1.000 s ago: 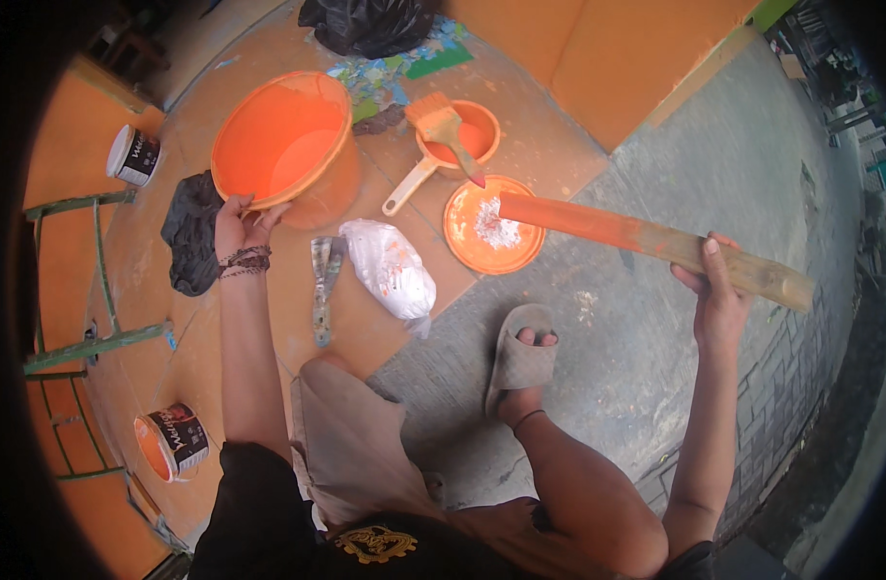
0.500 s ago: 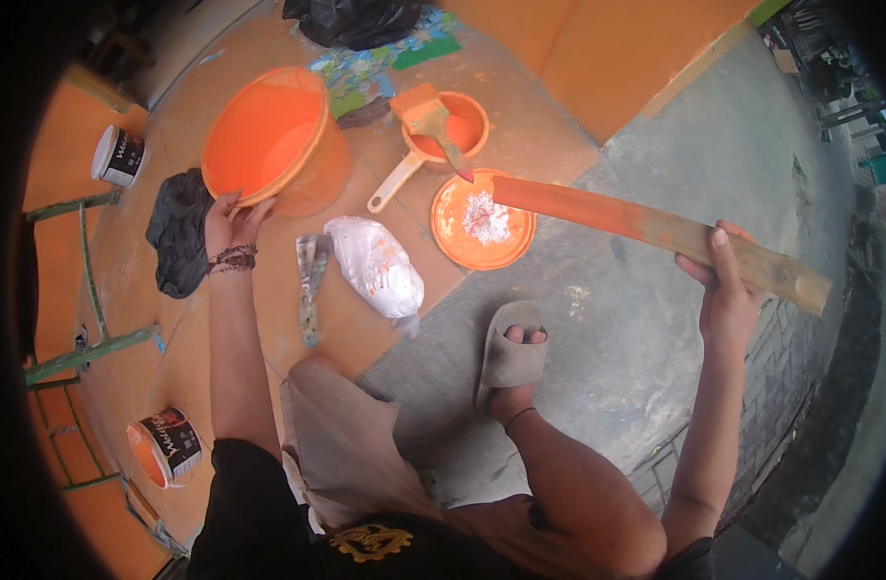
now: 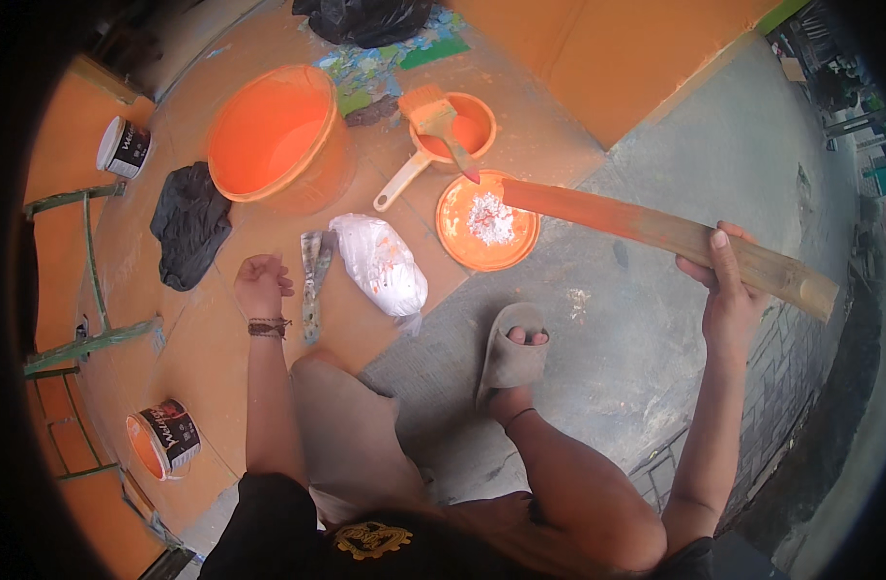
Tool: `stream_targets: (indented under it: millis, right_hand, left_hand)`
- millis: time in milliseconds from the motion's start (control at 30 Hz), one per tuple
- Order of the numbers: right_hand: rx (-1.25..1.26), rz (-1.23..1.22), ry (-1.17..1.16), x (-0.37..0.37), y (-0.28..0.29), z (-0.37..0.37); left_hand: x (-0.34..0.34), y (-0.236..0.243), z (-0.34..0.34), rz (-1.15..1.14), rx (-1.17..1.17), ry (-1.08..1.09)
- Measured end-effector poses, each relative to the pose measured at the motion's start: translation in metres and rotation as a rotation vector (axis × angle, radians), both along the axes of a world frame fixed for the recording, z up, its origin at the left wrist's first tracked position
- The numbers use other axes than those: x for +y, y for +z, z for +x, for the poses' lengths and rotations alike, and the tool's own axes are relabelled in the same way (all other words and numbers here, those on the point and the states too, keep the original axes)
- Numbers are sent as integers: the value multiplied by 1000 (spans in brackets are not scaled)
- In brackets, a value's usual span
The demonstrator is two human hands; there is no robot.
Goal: The person sits on the floor and scrapes a white substance from a plastic bag into an orange paint bucket. They then use a wooden stick to stir the contents of the bucket.
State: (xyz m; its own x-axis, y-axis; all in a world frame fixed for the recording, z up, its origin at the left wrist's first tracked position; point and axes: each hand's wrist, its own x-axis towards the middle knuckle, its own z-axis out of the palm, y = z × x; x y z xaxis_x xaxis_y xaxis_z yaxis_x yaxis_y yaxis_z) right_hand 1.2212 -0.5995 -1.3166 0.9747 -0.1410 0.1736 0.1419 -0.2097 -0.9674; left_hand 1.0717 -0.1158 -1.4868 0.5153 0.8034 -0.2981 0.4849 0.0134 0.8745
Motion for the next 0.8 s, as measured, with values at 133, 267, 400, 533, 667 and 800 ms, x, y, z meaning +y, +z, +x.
stream_targets:
  millis: [133, 267, 400, 533, 667, 800]
  right_hand:
    - [-27, -73, -17, -5, 19, -14]
    - [-41, -169, -60, 2, 36, -28]
    - [-46, -176, -58, 21, 39, -27]
    - [-26, -174, 14, 28, 30, -8]
    - [-27, -140, 14, 32, 18, 4]
    - [-13, -96, 7, 23, -5, 15]
  left_hand:
    - [-13, -8, -20, 528, 578, -475]
    - [-26, -17, -25, 474, 626, -609]
    - [-24, -34, -23, 446, 690, -654]
    - [-22, -39, -32, 492, 715, -594]
    - [-20, -39, -42, 483, 438, -523]
    - [-29, -32, -46, 402, 111, -459]
